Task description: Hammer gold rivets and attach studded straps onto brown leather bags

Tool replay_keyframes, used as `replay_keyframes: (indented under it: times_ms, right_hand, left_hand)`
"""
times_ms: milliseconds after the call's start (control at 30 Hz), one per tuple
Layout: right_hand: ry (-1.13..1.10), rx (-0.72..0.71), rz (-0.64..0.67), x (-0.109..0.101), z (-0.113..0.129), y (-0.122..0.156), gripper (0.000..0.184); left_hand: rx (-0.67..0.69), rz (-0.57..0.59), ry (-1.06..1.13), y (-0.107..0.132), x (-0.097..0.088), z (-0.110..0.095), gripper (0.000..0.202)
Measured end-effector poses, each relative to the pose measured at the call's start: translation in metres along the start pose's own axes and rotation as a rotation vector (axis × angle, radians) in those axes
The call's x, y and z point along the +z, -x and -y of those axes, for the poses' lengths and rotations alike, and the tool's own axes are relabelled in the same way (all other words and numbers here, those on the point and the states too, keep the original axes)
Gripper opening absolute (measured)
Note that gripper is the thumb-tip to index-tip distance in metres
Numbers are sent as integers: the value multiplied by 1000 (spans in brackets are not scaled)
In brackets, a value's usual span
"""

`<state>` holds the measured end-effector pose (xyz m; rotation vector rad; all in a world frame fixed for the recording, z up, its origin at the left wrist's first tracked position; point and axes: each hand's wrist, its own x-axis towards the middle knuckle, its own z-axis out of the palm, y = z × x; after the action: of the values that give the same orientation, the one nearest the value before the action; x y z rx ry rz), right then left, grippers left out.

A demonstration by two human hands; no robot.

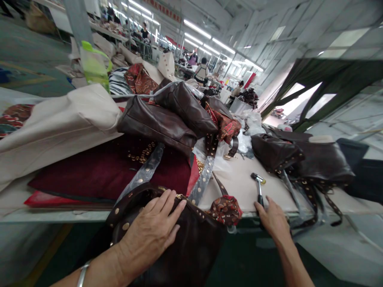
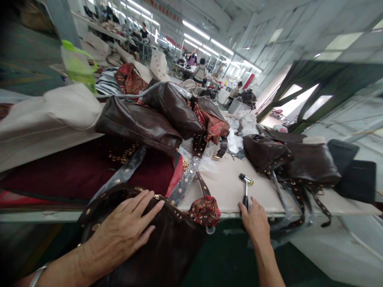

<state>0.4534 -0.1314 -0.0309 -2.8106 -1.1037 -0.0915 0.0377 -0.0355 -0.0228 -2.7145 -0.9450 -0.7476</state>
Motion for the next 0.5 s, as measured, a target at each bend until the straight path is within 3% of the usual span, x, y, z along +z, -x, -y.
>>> replay_keyframes:
  times_ms: [100,267,367,433,500]
  right_hand:
    - [9,62,92,3,-2,-16,63]
    - [-33,107,18,-13,4,-9,61]
    - [-347,102,-5,-30,20,39,67]
    - [-738,71,24,-43,41,88,87]
    - [-898,0,74,-53,67,140,88]
  left_hand:
    - [27,37,-30,-1,1,0,49]
    - [4,1,-31,-2,2,0,49]
    - [0,-8,-22,-2,2,-1,49]
    - [-3,-2,-15,-2,2,-1,48]
    - [-16,4,-3,-2,1,-1,48]
